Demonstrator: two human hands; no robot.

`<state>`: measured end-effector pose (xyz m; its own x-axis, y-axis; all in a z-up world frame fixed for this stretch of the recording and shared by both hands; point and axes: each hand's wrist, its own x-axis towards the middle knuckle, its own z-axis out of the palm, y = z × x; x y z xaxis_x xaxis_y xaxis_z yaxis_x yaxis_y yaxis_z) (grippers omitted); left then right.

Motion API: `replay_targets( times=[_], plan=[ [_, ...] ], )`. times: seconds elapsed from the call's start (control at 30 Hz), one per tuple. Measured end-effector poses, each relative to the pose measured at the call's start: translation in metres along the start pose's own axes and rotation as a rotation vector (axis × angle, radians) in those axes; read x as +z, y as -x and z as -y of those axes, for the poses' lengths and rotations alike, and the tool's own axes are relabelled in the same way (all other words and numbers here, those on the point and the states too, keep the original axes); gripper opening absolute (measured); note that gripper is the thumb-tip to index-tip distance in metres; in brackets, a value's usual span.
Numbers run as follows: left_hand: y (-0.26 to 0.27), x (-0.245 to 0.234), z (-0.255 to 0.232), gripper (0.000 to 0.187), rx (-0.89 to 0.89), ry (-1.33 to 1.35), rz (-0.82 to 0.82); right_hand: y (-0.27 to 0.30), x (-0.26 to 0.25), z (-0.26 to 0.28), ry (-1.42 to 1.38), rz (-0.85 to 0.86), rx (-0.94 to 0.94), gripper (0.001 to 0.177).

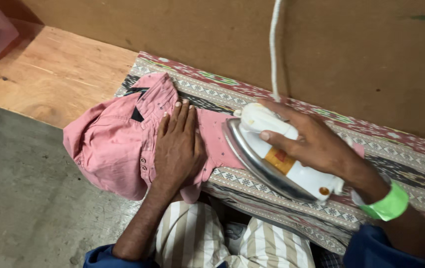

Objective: The person irons a pink patterned shirt laid on a patterned cloth on the floor. They use a white electric iron to smooth the sleeves and body, adjusting the fabric with their hands throughout.

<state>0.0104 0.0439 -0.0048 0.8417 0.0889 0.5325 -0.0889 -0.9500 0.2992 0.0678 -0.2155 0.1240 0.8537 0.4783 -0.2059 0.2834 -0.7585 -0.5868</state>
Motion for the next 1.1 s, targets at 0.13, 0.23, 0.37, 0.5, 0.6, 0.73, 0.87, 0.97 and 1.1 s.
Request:
replay_targets(
  times=[0.13,0.23,0.37,0.5,0.6,0.73,0.87,0.97,1.1],
  plan=[
    [0.0,0.0,0.002,0.059,-0.006,0.005,0.009,-0.006,0.011,0.024,0.019,-0.055,-0.313,0.073],
    [-0.001,-0.001,0.003,0.059,0.0,0.006,0.007,-0.012,0.014,0.033,0.061,0.062,0.158,0.08],
    [0.001,-0.002,0.005,0.059,-0.003,0.005,0.008,-0.033,0.016,0.037,0.164,-0.168,-0.485,0.072],
    [0.0,-0.002,0.005,0.058,0.001,0.011,0.0,-0.041,0.014,0.038,0.204,-0.14,-0.391,0.072],
    [-0.001,-0.005,0.004,0.057,0.002,0.02,-0.013,-0.033,0.007,0.036,0.218,0.044,-0.048,0.079],
    [-0.001,-0.006,0.003,0.058,-0.016,0.029,-0.008,-0.032,0.0,0.025,0.129,0.113,-0.308,0.078],
    [0.0,-0.005,0.003,0.058,-0.025,0.047,-0.005,-0.045,-0.002,0.013,0.261,0.002,-0.398,0.072],
    [-0.002,-0.006,0.004,0.059,-0.011,0.038,0.01,-0.052,0.002,0.013,0.271,-0.102,-0.399,0.071],
    [0.0,-0.008,0.003,0.059,-0.02,0.051,0.015,-0.053,-0.003,0.018,0.331,-0.089,-0.39,0.078]
  ],
)
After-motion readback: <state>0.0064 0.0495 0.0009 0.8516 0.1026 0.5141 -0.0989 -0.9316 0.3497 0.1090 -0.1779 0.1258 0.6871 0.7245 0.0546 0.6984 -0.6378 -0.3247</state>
